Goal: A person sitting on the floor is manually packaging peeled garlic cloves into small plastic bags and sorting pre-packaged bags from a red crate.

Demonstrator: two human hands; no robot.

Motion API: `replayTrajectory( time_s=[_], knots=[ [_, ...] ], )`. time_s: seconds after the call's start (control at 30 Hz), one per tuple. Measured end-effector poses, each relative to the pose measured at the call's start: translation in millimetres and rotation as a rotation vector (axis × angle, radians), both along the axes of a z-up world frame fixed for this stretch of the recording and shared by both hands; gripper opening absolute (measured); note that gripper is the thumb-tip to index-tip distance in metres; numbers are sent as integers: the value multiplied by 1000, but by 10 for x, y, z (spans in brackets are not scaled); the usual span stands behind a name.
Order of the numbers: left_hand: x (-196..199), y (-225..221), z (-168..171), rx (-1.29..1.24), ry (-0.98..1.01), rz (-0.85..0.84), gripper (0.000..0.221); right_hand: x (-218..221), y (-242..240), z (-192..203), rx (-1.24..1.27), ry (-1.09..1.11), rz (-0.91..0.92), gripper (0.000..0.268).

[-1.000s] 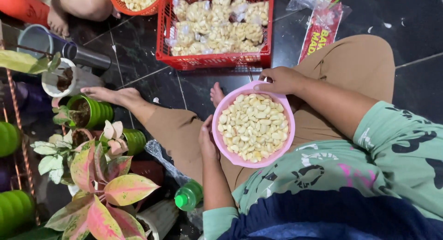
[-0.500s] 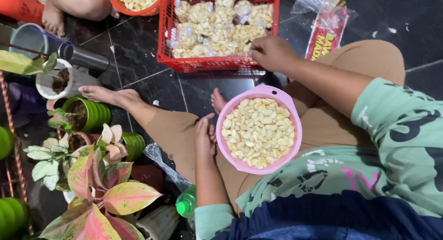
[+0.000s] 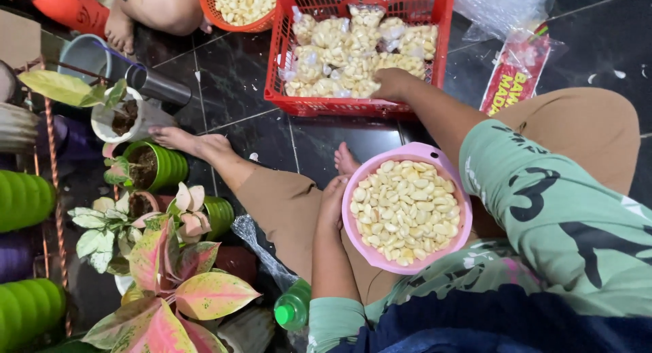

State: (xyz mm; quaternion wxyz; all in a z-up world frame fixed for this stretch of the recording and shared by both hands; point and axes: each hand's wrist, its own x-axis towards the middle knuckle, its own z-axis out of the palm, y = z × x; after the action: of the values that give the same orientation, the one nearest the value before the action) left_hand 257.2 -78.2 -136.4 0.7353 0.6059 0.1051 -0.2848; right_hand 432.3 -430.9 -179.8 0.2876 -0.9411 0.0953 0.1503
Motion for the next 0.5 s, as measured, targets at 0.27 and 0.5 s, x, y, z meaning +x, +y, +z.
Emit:
replayTrajectory(
  time_s=[0.27,0.5],
  knots=[
    [-15,-77,145,35,-91,73,24,-483,-90,872,142,-304,-119,34],
    [-254,-140,1027,244,-452,234,38,-1881,44,1957,860,-361,-204,15]
  ],
)
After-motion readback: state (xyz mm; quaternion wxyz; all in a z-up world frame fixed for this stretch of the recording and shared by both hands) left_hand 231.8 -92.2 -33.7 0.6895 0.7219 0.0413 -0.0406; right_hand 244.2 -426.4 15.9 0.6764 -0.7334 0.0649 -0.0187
